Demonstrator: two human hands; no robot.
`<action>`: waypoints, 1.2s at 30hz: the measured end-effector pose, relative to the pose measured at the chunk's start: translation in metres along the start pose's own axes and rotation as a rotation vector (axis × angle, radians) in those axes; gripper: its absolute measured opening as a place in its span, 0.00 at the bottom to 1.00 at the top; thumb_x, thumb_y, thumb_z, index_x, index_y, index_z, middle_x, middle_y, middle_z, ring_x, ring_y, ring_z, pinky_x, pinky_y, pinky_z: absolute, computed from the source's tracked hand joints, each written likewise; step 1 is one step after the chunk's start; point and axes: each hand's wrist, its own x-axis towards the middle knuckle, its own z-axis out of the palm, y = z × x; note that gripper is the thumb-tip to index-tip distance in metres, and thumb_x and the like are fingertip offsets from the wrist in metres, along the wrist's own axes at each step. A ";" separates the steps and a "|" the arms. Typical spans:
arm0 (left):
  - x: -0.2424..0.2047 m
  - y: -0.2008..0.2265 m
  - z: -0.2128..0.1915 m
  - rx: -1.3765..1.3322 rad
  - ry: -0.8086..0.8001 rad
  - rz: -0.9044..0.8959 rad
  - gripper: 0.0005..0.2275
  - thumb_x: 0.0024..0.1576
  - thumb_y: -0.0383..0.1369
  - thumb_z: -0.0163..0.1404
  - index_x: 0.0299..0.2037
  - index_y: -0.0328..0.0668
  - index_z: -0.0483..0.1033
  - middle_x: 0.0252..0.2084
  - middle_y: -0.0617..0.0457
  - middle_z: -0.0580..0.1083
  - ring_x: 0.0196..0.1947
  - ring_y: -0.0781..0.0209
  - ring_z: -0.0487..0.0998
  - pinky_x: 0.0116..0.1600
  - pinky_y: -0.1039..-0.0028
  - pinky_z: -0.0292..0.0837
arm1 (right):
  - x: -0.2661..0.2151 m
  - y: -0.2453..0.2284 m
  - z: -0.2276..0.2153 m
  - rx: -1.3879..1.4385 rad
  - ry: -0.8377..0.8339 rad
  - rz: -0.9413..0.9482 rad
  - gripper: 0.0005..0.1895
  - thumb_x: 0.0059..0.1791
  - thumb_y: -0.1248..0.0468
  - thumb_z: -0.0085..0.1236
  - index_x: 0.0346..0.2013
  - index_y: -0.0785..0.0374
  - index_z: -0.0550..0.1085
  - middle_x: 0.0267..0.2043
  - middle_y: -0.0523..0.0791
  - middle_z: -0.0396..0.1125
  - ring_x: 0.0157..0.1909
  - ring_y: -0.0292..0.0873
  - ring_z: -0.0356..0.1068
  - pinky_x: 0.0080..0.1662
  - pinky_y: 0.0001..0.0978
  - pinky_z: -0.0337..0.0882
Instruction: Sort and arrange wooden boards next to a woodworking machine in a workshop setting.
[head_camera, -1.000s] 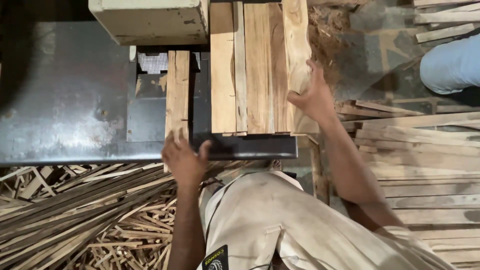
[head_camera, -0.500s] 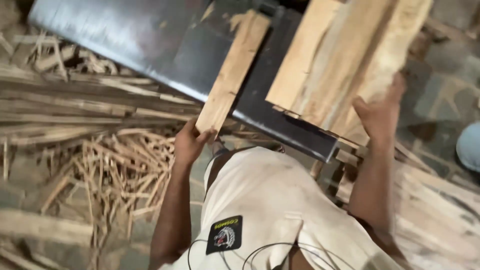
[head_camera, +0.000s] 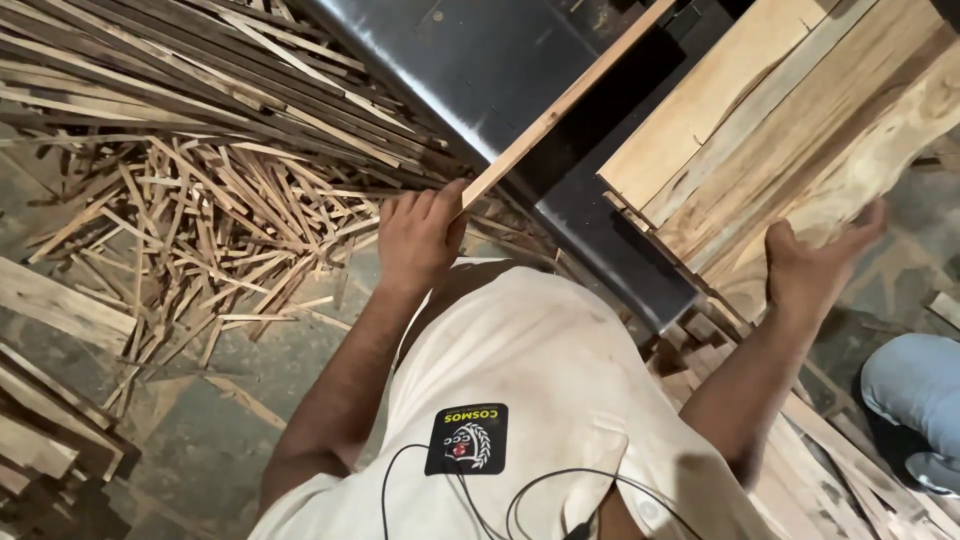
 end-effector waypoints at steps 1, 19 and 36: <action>0.002 0.000 0.001 0.028 -0.032 0.026 0.20 0.60 0.34 0.55 0.62 0.53 0.71 0.40 0.53 0.75 0.42 0.51 0.76 0.49 0.58 0.68 | 0.001 0.000 0.000 -0.027 0.010 -0.004 0.49 0.48 0.76 0.55 0.79 0.65 0.43 0.73 0.57 0.59 0.67 0.48 0.63 0.70 0.37 0.67; 0.107 0.054 0.037 0.123 -0.328 0.229 0.36 0.54 0.40 0.58 0.73 0.54 0.54 0.43 0.44 0.75 0.43 0.40 0.77 0.48 0.51 0.70 | -0.001 -0.022 0.011 -0.382 0.056 0.075 0.43 0.54 0.60 0.62 0.77 0.68 0.52 0.78 0.62 0.49 0.80 0.62 0.48 0.77 0.47 0.50; 0.126 0.092 0.047 -0.829 -0.366 0.193 0.22 0.63 0.29 0.52 0.69 0.39 0.67 0.60 0.43 0.77 0.54 0.53 0.79 0.58 0.68 0.72 | -0.010 -0.013 0.011 -0.392 -0.006 0.062 0.38 0.56 0.58 0.53 0.78 0.63 0.50 0.81 0.55 0.46 0.82 0.62 0.39 0.76 0.48 0.45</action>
